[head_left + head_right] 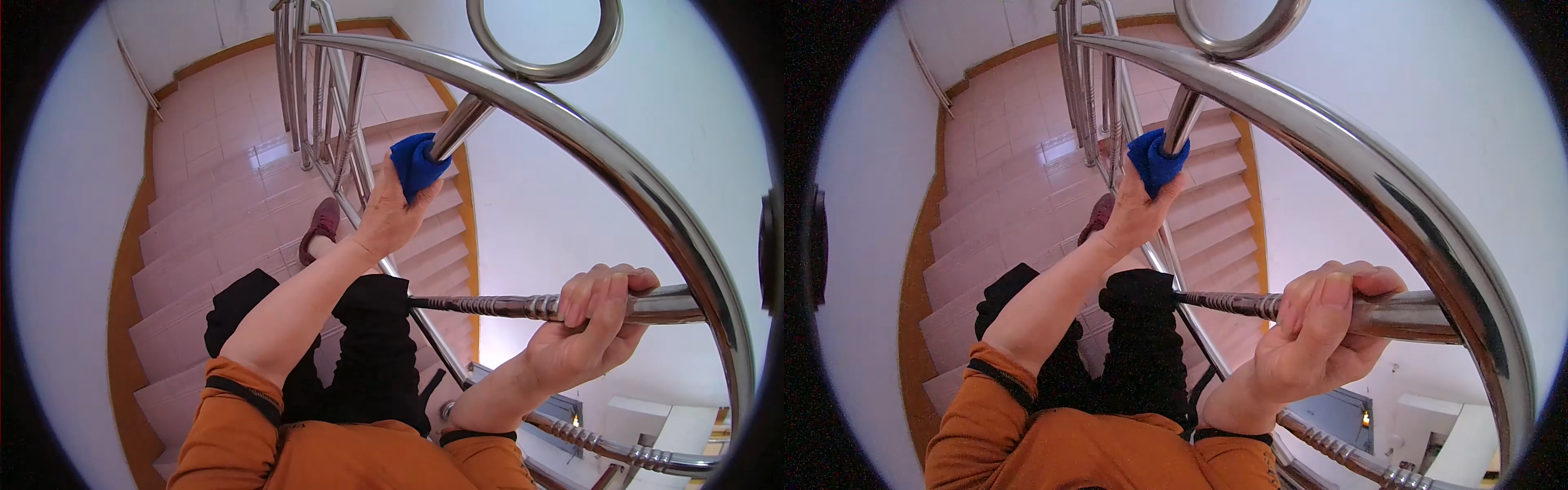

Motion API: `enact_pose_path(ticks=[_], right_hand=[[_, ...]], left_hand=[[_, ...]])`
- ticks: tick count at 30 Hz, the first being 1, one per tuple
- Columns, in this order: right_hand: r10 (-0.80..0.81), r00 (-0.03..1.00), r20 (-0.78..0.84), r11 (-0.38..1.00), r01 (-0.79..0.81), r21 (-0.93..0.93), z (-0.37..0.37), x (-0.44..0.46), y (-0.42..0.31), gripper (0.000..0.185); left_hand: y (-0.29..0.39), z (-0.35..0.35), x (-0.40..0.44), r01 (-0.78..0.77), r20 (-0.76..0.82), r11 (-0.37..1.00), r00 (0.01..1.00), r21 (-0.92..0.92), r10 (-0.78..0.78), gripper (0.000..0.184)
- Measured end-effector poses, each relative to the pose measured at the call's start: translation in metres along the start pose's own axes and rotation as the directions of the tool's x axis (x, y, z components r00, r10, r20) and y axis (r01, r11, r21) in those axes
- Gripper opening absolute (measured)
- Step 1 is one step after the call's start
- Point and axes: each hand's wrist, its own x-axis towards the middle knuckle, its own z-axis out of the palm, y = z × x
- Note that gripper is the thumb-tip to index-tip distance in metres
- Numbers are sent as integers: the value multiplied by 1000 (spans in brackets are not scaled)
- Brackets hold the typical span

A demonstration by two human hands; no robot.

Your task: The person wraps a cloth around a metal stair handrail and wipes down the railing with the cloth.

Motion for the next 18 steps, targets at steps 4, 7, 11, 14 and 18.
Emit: enact_pose_path(ticks=[4, 7, 11, 14, 18], right_hand=[[4, 1000, -11, 1000, -4, -5, 0, 0, -1, 17], [4, 1000, 13, 1000, -4, 21, -1, 1, 2, 17], [6, 1000, -31, 1000, -7, -30, 5, -1, -4, 16], [5, 999, 49, 1000, -5, -7, 3, -3, -5, 14], [2, 1000, -3, 1000, -2, -22, 1, -3, -5, 15]], left_hand=[[12, -8, 4, -69, 107, 998, 992, 4, 68, 50], [11, -8, 5, -77, 131, 997, 988, -12, 78, 48], [8, -6, 3, -63, 104, 998, 993, -14, 64, 44], [6, -9, 5, -28, 168, 998, 985, -60, 38, 52], [6, -11, 5, -37, 166, 997, 985, -65, 48, 50]])
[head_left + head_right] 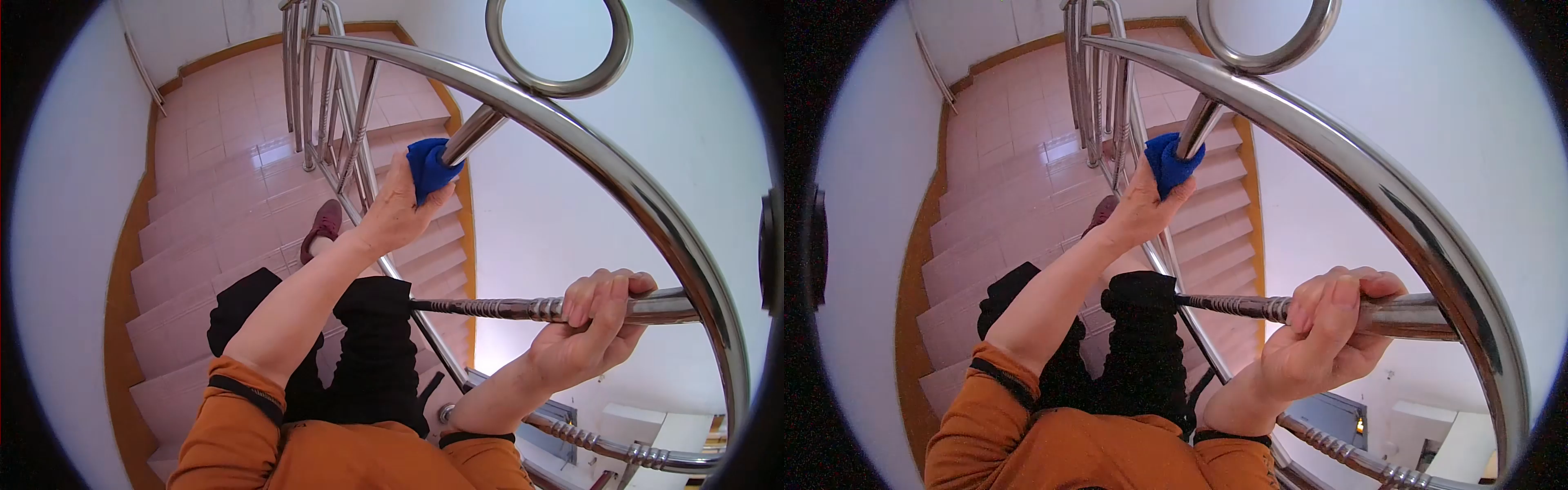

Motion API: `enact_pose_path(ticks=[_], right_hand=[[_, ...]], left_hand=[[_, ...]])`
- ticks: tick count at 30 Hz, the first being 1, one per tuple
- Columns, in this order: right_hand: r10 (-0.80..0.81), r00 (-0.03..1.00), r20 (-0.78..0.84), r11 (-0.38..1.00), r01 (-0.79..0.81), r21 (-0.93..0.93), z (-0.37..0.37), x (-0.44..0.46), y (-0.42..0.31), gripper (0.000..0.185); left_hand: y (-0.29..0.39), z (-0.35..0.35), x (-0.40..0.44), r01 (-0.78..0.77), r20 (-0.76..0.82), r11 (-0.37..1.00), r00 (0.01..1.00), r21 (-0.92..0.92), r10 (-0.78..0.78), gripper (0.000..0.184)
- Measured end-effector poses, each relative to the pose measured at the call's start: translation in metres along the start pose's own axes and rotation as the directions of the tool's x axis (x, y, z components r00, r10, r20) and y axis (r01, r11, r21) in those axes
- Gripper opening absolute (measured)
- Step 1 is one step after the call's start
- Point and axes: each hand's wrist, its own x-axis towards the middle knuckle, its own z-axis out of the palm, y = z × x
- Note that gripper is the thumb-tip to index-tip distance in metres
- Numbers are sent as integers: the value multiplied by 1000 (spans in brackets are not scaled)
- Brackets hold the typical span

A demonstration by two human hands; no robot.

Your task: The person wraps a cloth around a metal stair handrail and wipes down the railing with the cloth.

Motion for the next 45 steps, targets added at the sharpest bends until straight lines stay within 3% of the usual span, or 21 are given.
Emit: enact_pose_path(ticks=[6, 8, 11, 18, 20, 24, 32, 36, 37, 39, 40, 41, 43, 45], right_hand=[[1, 1000, 24, 1000, -1, -12, 2, 0, 4, 13], [4, 1000, 16, 1000, -4, -19, 1, 0, 5, 13], [7, 1000, 26, 1000, -7, -22, 1, 0, 8, 12], [3, 1000, 16, 1000, -2, -29, 2, 1, 1, 13], [-13, 1000, -3, 999, 13, -30, 2, 1, 0, 12], [26, 999, 40, 999, -25, -35, 1, -1, -3, 14], [41, 998, 41, 996, -38, -86, -2, 1, 0, 13], [41, 998, 55, 990, -33, -140, -6, 1, -4, 24], [33, 998, 60, 990, -24, -142, -5, -1, -6, 24], [-204, 978, 40, 935, 207, -289, 1, -5, -11, 33], [-242, 969, 55, 842, 238, -483, -5, -12, -24, 37], [-418, 906, 66, 769, 392, -505, -6, -14, -30, 32], [-509, 849, 141, 694, 501, -516, -20, -23, -45, 25], [-321, 893, 314, 839, 423, -344, -14, -43, -43, 18]], left_hand=[[0, -19, 11, 45, 157, 996, 987, -71, -34, 50], [11, -26, 14, 222, 285, 966, 942, -136, -176, 54], [17, -32, 19, 267, 318, 962, 918, -52, -237, 57], [28, -34, 18, 203, 190, 979, 962, -26, -195, 63], [25, -40, 21, 305, 287, 948, 920, -88, -269, 66], [28, -46, 23, 325, 323, 934, 909, -147, -265, 69], [43, -42, 20, 251, 281, 968, 927, 26, -248, 66], [36, -37, 17, 167, 262, 986, 951, 14, -165, 66], [37, -36, 15, 153, 232, 988, 961, 13, -152, 59], [39, -38, 13, 138, 191, 990, 972, 7, -137, 52], [37, -39, 13, 166, 214, 986, 963, 17, -166, 53], [35, -41, 13, 196, 236, 980, 952, 27, -197, 54], [28, -41, 14, 164, 235, 986, 958, 20, -164, 58], [27, -42, 15, 129, 248, 992, 960, 7, -126, 62]])
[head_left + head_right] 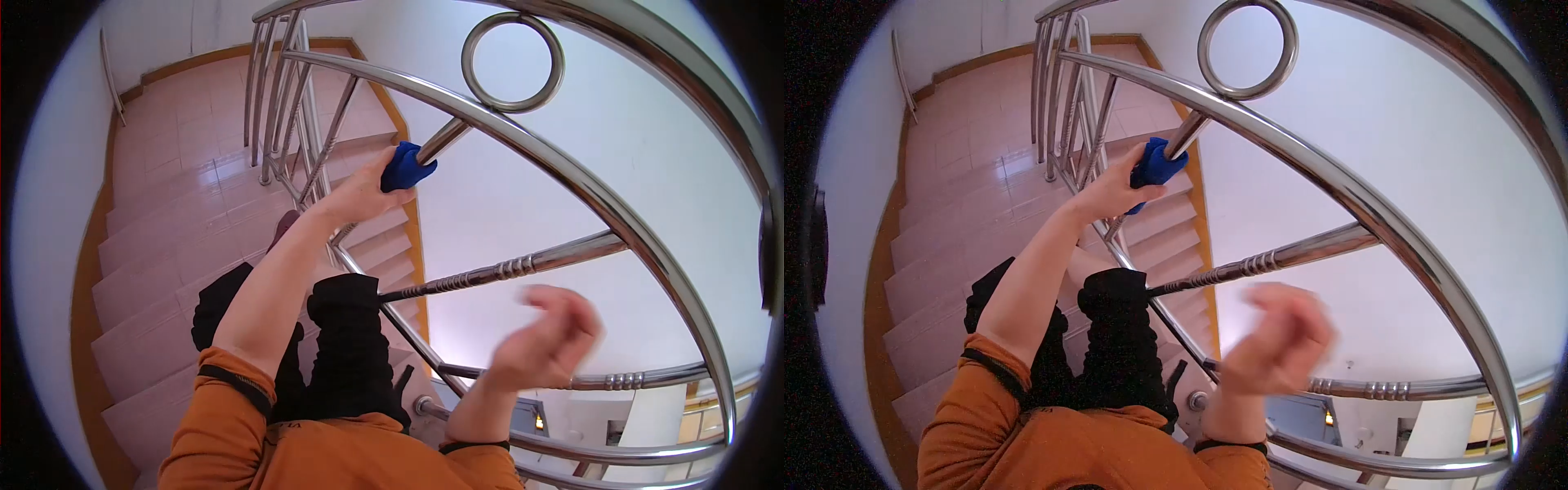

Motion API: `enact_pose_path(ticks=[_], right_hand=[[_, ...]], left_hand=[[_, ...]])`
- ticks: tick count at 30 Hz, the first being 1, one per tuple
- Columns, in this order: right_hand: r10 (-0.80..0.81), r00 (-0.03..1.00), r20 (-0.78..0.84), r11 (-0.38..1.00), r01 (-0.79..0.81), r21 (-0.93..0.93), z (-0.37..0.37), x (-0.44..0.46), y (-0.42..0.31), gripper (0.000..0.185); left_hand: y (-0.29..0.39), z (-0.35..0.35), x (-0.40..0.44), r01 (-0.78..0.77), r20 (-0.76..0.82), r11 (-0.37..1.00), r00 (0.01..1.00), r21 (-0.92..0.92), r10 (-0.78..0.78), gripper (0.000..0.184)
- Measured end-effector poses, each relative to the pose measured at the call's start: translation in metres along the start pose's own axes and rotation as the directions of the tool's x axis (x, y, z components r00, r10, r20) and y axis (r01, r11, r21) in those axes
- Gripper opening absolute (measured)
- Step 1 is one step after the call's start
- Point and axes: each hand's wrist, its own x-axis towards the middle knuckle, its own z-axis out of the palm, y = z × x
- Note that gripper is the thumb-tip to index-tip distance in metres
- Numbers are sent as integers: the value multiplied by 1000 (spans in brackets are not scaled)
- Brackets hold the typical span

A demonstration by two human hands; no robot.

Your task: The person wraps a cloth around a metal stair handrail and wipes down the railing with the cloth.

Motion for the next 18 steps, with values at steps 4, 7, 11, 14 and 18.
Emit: enact_pose_path(ticks=[4, 7, 11, 14, 18], right_hand=[[279, 853, 441, 930, -125, -346, 55, -16, 44, 13], [267, 852, 450, 912, -73, -403, 83, -24, 89, 15], [465, 771, 436, 760, -96, -643, 106, -26, 107, 21], [541, 711, 449, 722, -119, -682, 110, -23, 108, 24], [524, 698, 489, 736, -82, -672, 111, -24, 115, 24]], left_hand=[[4, -10, -1, 97, 123, 980, 989, -173, -76, 77], [10, -19, -2, 117, 199, 977, 977, -177, -81, 86], [11, -25, -1, 47, 280, 991, 960, -124, -10, 91], [19, -22, -4, 69, 279, 994, 959, -89, -42, 92], [17, -22, -1, 54, 274, 996, 961, -67, -33, 94]])
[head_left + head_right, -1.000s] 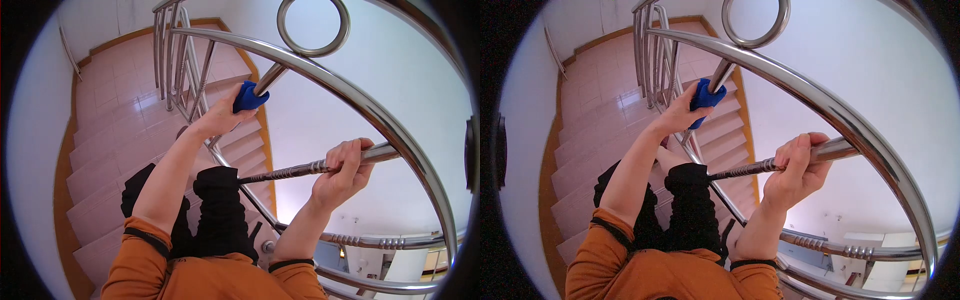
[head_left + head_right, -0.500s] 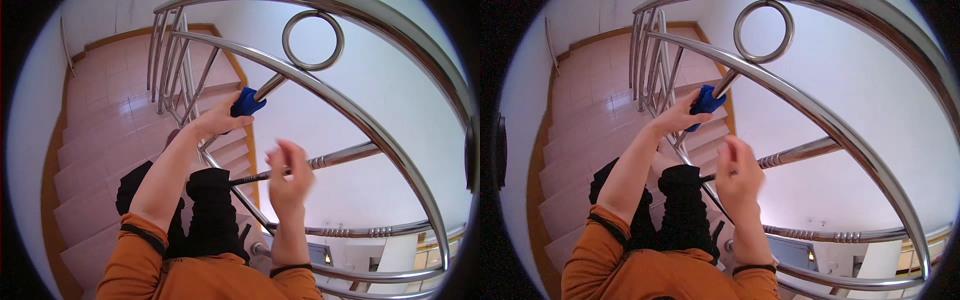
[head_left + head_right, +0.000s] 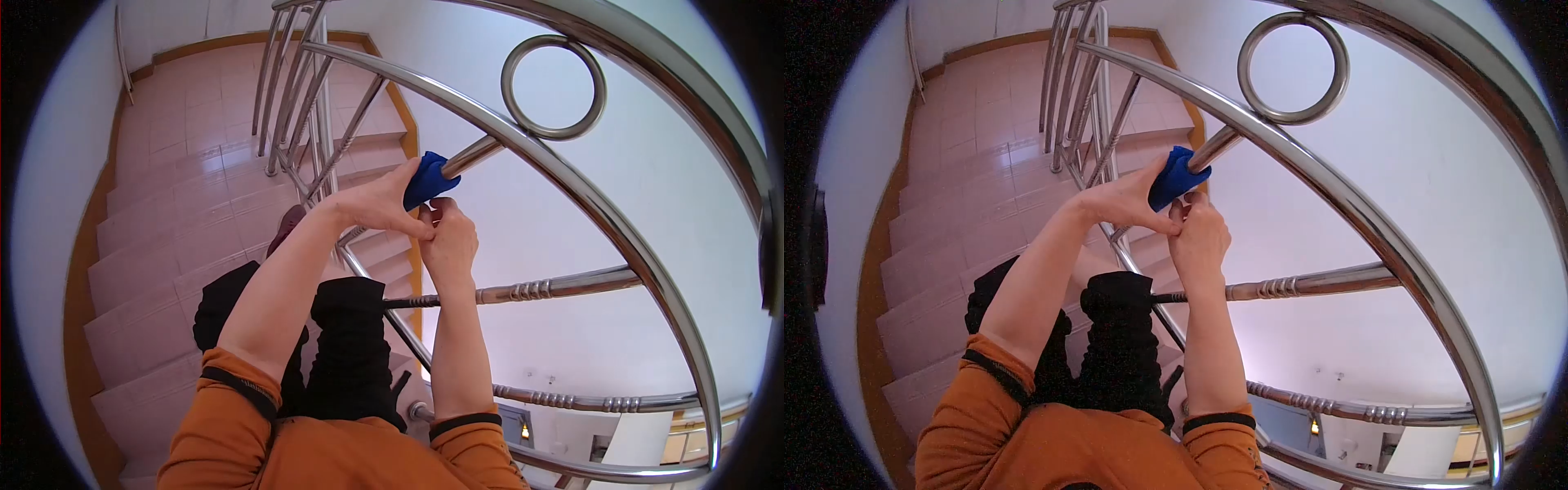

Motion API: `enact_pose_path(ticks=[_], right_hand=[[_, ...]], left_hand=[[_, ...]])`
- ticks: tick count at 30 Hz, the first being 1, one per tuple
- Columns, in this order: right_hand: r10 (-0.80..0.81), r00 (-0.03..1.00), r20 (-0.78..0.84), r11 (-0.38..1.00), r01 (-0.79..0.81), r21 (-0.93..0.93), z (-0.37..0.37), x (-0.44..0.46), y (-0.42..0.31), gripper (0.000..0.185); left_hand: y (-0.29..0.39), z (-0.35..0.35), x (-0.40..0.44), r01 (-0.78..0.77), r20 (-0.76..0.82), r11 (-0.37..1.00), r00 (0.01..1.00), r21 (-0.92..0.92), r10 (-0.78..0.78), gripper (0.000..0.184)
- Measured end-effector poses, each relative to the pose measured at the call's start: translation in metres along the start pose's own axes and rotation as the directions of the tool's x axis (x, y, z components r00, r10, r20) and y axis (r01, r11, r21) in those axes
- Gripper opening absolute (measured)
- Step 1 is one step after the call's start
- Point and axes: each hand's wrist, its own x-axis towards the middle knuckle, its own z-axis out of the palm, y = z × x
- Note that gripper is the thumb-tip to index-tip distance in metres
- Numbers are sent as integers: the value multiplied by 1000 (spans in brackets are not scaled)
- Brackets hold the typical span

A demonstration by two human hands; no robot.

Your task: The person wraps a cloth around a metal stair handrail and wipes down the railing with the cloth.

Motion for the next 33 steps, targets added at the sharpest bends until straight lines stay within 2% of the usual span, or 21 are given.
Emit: enact_pose_path(ticks=[8, 12, 15, 17, 21, 23, 25, 27, 30, 33], right_hand=[[67, 998, -9, 994, -66, 85, -6, -1, -3, 21], [60, 998, -8, 992, -59, 107, -8, -1, -5, 21], [73, 997, -3, 993, -72, 93, -5, -2, -5, 21], [81, 997, -5, 991, -80, 103, -4, -2, -5, 20], [75, 997, -23, 987, -71, 147, -7, -3, -8, 19], [89, 996, -14, 989, -87, 119, -10, -2, -8, 18], [103, 995, -5, 990, -102, 93, -7, -2, -6, 17], [52, 998, -33, 999, -52, -12, 0, -4, -4, 17], [70, 997, -31, 995, -68, 66, -6, -4, -7, 18], [53, 997, -48, 995, -49, 81, -8, -4, -6, 17]], left_hand=[[0, -5, 3, 113, 66, 990, 992, -83, -108, 100], [8, -2, -1, 61, 28, 998, 998, -21, -61, 98], [8, -6, -2, 90, 28, 994, 996, -55, -89, 96], [1, -9, 1, 48, 89, 996, 995, -79, -41, 96], [-6, -6, 1, 54, 50, 991, 998, -123, -48, 96], [-5, -3, -1, -3, 16, 999, 1000, -46, 4, 98], [-1, -4, -1, 25, 21, 999, 999, -43, -24, 99], [-2, -4, 1, 52, 20, 998, 999, -39, -51, 100], [-3, -3, 4, 41, 9, 993, 999, -107, -40, 102], [2, -3, 0, 78, 34, 997, 996, -27, -77, 100]])
